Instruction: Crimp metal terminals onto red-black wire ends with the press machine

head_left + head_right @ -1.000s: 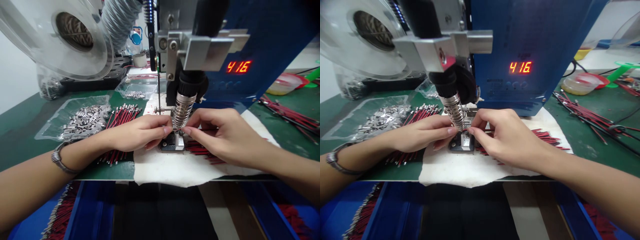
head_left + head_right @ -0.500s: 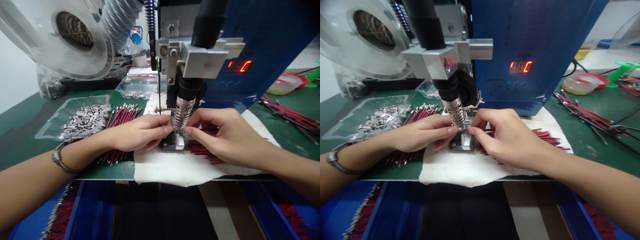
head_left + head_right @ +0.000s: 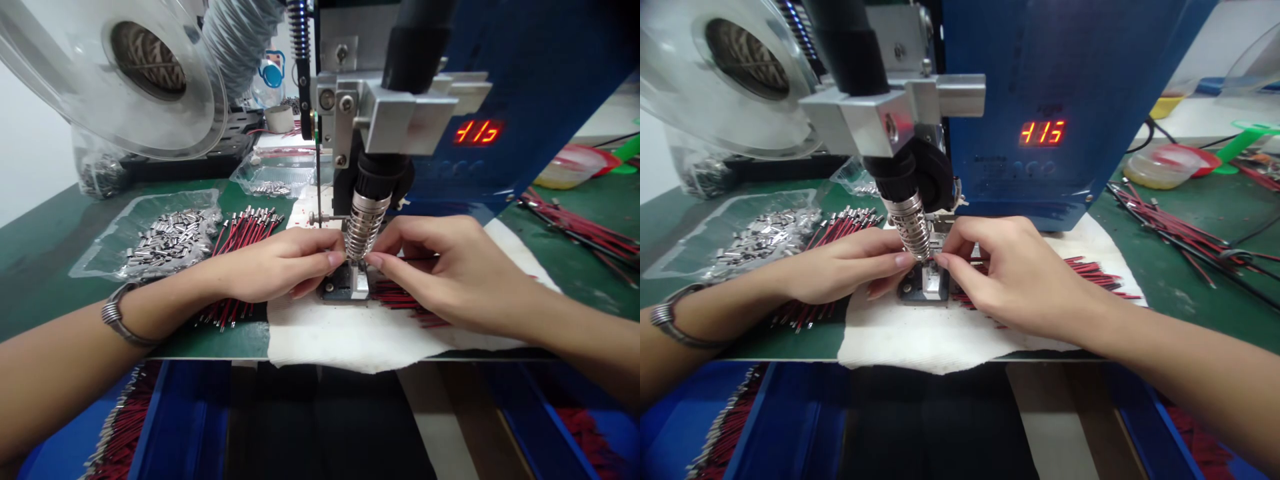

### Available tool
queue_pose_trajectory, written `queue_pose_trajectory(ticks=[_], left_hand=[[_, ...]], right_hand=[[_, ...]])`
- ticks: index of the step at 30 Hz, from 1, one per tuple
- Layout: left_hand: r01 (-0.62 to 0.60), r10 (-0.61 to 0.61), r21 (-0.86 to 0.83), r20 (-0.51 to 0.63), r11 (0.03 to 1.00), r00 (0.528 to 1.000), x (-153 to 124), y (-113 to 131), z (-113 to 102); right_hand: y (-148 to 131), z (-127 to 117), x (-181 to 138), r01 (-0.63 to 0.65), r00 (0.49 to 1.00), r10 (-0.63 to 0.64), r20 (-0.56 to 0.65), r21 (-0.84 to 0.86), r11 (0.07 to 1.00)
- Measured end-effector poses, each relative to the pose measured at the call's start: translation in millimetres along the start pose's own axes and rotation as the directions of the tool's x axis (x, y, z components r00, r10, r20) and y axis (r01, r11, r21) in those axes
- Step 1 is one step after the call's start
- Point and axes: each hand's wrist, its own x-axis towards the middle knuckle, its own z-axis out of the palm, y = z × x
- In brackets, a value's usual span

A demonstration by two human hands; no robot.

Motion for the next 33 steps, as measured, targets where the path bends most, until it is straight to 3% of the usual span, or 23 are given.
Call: queue_pose_trajectory(ticks=[16,26,33], left_hand=[[0.02,-0.019,0.053,-0.017,0.998,1.0,-1.7,4.4,-1.5],[0.008,-0.008,0.0,0.015,1.0,1.0,-0.8,1.9,-1.1],[0.004,-0.007,0.08,0.041,0.997,0.999,-0.8,5.5,-3.2]], right_hand=[[-1.6,-1.9,-1.0,0.017,1.0,-0.017,0.02,-0.031,0.999],[1.7,-2.7,0.3,0.177,0.984,-0.172,0.046,-0.115,0.978],[6.6,-5.1,0.6,0.305,0.951,-0.288,0.109,-0.213,0.928]])
